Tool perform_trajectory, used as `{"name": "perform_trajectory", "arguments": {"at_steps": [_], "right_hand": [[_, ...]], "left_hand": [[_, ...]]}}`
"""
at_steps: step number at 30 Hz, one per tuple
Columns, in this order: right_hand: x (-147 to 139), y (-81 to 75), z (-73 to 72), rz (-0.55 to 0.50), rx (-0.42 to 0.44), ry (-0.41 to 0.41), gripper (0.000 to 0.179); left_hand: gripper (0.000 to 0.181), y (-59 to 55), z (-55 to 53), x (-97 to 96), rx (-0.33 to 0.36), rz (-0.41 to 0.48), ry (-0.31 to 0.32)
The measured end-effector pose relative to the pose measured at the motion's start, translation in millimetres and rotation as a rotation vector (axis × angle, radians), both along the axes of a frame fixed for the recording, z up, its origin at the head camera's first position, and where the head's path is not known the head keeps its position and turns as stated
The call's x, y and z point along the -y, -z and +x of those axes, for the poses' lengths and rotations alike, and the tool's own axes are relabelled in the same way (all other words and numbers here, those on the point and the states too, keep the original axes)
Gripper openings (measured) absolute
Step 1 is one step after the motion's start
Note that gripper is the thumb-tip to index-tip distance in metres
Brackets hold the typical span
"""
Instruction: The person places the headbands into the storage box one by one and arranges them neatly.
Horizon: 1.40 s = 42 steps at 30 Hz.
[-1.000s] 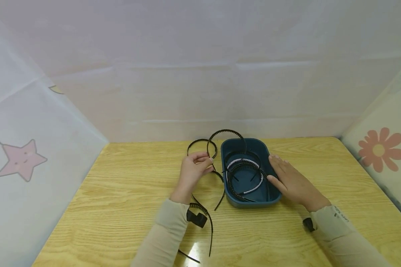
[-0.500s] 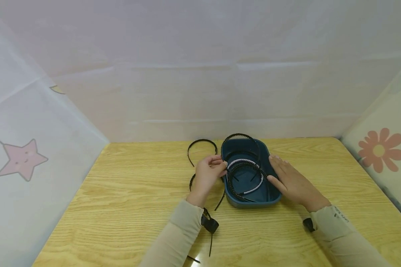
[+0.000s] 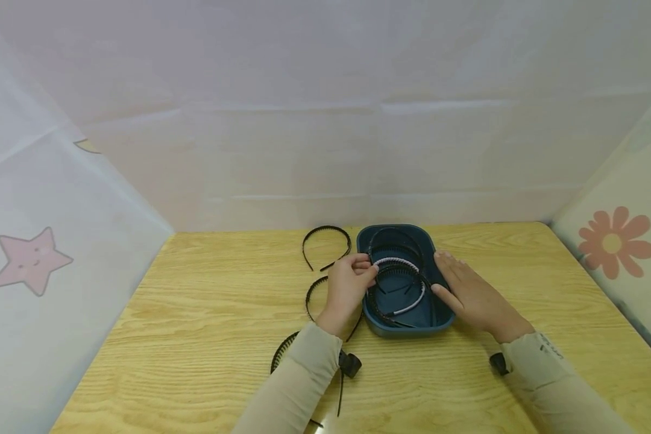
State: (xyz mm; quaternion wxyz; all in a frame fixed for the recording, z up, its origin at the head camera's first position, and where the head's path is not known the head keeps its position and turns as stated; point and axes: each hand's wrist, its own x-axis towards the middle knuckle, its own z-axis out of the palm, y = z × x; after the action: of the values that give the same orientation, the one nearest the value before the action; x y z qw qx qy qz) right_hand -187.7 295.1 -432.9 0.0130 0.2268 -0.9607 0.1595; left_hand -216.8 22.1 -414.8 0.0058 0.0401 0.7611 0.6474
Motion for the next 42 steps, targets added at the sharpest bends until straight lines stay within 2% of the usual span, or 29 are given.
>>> {"name": "perform_trajectory", "arguments": {"at_steps": [5, 11, 14, 20, 26, 31, 36, 42], "right_hand": [[0, -1.3, -0.8, 0.009, 0.003, 0.000, 0.070], [0, -1.4, -0.8, 0.003, 0.009, -0.005, 0.070], [0, -1.3, -0.7, 0.004, 0.019, -0.002, 0.070], [0, -0.1, -1.0, 0.006, 0.024, 0.003, 0.071], [0, 0.1, -1.1, 0.006, 0.019, 0.002, 0.071], [-1, 0.2, -1.0, 0.001, 0.021, 0.001, 0.071], [-1, 0.8, -0.5, 0.003, 0.018, 0.001, 0.071], [-1, 1.0, -0.1, -0.006, 0.006, 0.000, 0.071]], "left_hand": [[0.035, -0.6, 0.3, -2.2, -0.036, -0.046, -0.015], [0.037, -0.1, 1.2, -1.1, -0.131, -0.218, -0.064], [0.034, -0.7, 2.0, 1.6, -0.162, -0.255, -0.069], [0.028, -4.9, 3.4, 9.6, -0.176, -0.234, -0.050], [0.027, -6.3, 2.1, 21.9, -0.204, -0.267, -0.043], [0.026, -6.4, -2.9, 36.0, -0.223, -0.315, -0.036], [0.027, -7.1, -9.6, 52.9, -0.204, -0.335, -0.043], [0.029, -3.6, -19.8, 73.3, -0.185, -0.402, -0.070]]}}
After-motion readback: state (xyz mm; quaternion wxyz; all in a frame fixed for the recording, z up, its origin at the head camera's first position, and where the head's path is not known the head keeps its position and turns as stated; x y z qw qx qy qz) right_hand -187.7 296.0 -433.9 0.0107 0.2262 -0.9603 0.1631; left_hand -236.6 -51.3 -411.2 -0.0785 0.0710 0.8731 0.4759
